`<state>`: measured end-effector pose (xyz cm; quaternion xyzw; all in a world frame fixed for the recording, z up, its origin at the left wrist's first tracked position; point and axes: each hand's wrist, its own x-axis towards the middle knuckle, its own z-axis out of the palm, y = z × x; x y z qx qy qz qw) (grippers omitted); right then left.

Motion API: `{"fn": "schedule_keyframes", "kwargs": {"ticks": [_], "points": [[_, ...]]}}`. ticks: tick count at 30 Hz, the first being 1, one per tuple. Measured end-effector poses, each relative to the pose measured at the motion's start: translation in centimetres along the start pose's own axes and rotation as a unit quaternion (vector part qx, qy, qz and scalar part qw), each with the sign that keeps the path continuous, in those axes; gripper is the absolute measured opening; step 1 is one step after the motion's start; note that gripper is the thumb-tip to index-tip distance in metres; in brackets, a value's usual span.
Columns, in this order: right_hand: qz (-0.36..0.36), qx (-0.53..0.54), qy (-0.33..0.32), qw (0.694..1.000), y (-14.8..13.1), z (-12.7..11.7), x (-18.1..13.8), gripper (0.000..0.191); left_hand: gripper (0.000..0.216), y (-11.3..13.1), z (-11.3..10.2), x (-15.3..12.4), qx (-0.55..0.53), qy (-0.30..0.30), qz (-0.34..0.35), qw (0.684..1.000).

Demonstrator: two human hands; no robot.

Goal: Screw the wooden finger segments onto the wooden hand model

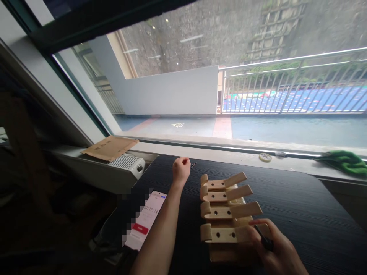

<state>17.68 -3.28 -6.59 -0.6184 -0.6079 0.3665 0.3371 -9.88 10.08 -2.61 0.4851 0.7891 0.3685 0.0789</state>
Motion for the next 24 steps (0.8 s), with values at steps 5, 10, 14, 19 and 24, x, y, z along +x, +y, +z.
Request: {"fn": "schedule_keyframes", "kwargs": {"ticks": [5,10,14,19,24], "points": [[0.005,0.010,-0.015,1.000,0.2,0.1,0.0,0.030,0.029,-0.9,2.4,4.1,0.120,-0.136,-0.038,0.983],[0.019,0.011,-0.021,1.000,-0.1,0.0,-0.1,0.031,0.030,-1.4,3.6,4.3,0.192,-0.181,-0.050,0.963],[0.015,0.011,-0.009,1.000,-0.2,0.1,-0.2,0.033,0.030,-1.5,3.9,3.9,0.210,-0.181,-0.042,0.960],[0.018,0.015,-0.003,1.000,-0.3,0.2,-0.2,0.034,0.028,-0.8,2.7,2.9,0.190,-0.167,-0.031,0.967],[0.019,0.023,0.005,1.000,-0.5,0.3,-0.2,0.036,0.016,1.3,-1.9,-1.6,0.105,-0.143,0.033,0.984]]}}
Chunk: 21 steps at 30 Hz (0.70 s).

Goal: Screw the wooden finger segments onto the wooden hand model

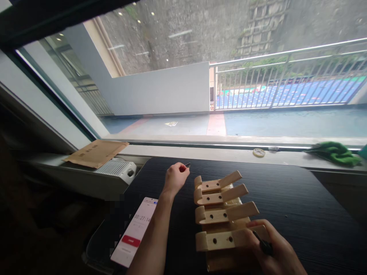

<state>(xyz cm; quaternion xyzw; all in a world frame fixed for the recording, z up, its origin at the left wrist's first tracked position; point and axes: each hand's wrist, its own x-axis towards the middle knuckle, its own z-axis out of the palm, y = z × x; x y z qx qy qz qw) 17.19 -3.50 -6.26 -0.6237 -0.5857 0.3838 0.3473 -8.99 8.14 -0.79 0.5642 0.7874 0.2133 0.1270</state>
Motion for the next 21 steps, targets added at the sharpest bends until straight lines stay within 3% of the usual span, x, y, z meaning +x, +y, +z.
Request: {"fn": "schedule_keyframes", "kwargs": {"ticks": [3,5,9,14,21], "points": [[0.001,0.004,-0.005,1.000,-0.3,-0.1,-0.1,0.035,0.010,1.4,-3.3,-5.4,-0.052,0.024,0.071,0.996],[0.003,0.003,-0.015,1.000,-0.5,-0.2,-0.1,0.035,0.004,2.3,-5.0,-8.9,-0.116,0.034,0.173,0.977],[0.002,-0.007,-0.029,1.000,-0.9,-0.5,-0.2,0.035,0.014,3.3,-5.8,-13.2,-0.109,-0.095,0.327,0.934],[-0.017,0.003,-0.029,0.999,-1.6,-0.7,-0.2,0.033,0.016,3.7,-4.3,-13.8,-0.009,-0.136,0.410,0.902],[-0.032,0.019,-0.038,0.999,-2.4,-1.0,-0.2,0.030,0.016,3.9,-2.9,-13.7,0.082,-0.112,0.468,0.873]]}}
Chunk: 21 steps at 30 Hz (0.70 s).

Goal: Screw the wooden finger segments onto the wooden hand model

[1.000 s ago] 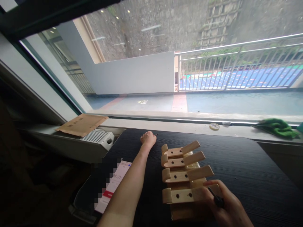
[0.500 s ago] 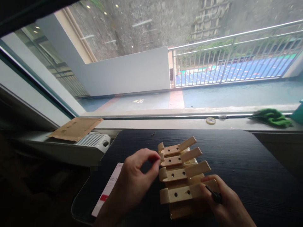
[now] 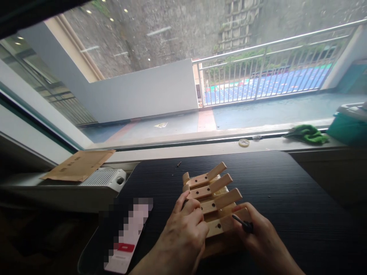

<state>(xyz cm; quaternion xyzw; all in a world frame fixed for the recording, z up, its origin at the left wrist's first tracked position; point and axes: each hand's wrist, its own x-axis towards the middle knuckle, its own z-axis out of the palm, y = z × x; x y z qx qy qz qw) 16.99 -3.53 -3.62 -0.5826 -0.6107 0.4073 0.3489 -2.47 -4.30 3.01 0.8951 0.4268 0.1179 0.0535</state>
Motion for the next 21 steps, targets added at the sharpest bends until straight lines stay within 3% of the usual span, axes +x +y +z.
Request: {"fn": "schedule_keyframes", "kwargs": {"ticks": [7,13,18,21], "points": [[0.006,-0.008,-0.036,0.999,-0.3,-0.4,0.1,0.030,0.019,-0.3,1.7,-0.4,0.019,0.003,-0.020,1.000],[-0.008,-0.005,0.012,1.000,0.1,0.0,0.1,0.030,0.015,-0.7,2.2,-0.4,-0.005,0.009,-0.008,1.000],[0.003,-0.005,0.015,1.000,0.1,0.2,0.0,0.032,0.021,-0.4,1.8,0.1,-0.034,-0.020,-0.023,0.999],[0.008,-0.006,0.012,1.000,-0.2,0.1,0.0,0.033,0.023,-0.5,2.0,0.0,-0.059,0.001,-0.039,0.997]]}}
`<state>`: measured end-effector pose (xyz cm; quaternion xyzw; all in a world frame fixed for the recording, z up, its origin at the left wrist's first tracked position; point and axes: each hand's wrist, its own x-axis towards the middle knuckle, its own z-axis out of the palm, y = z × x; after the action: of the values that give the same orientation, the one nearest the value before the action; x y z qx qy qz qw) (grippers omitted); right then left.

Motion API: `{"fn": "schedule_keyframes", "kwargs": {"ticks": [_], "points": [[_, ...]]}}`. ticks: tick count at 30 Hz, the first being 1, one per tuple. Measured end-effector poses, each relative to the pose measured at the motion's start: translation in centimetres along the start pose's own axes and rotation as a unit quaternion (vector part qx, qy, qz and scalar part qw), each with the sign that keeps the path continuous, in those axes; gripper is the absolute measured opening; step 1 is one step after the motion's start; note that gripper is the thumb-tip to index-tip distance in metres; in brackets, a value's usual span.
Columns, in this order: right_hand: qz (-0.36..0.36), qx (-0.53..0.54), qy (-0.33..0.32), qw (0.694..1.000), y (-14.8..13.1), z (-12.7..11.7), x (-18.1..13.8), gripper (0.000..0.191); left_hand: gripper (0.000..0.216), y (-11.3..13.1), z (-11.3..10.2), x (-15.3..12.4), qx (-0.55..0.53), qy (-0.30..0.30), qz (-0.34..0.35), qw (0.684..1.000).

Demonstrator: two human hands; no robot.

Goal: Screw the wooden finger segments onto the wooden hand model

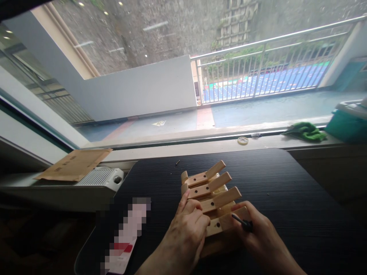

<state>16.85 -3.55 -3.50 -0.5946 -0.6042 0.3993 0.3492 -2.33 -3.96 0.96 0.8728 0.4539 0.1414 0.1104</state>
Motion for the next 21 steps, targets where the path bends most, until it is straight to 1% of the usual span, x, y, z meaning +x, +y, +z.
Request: {"fn": "schedule_keyframes", "kwargs": {"ticks": [3,6,11,16,21], "points": [[0.001,-0.005,0.006,1.000,0.0,0.0,0.0,0.031,0.019,-0.3,0.4,-0.4,-0.017,0.027,-0.001,0.999],[-0.001,-0.008,0.011,1.000,0.2,0.0,-0.1,0.031,0.018,-0.3,0.4,-0.6,-0.021,0.029,0.008,0.999],[-0.004,-0.016,-0.001,1.000,0.8,0.2,0.0,0.032,0.019,-0.2,0.3,-0.7,-0.025,0.042,0.018,0.999],[0.001,-0.025,-0.009,1.000,1.0,0.0,-0.1,0.033,0.022,-0.3,0.9,-1.0,-0.027,0.076,0.010,0.997],[0.000,-0.024,-0.009,1.000,0.8,0.1,-0.1,0.032,0.020,-0.5,1.1,-1.1,-0.051,0.093,-0.001,0.994]]}}
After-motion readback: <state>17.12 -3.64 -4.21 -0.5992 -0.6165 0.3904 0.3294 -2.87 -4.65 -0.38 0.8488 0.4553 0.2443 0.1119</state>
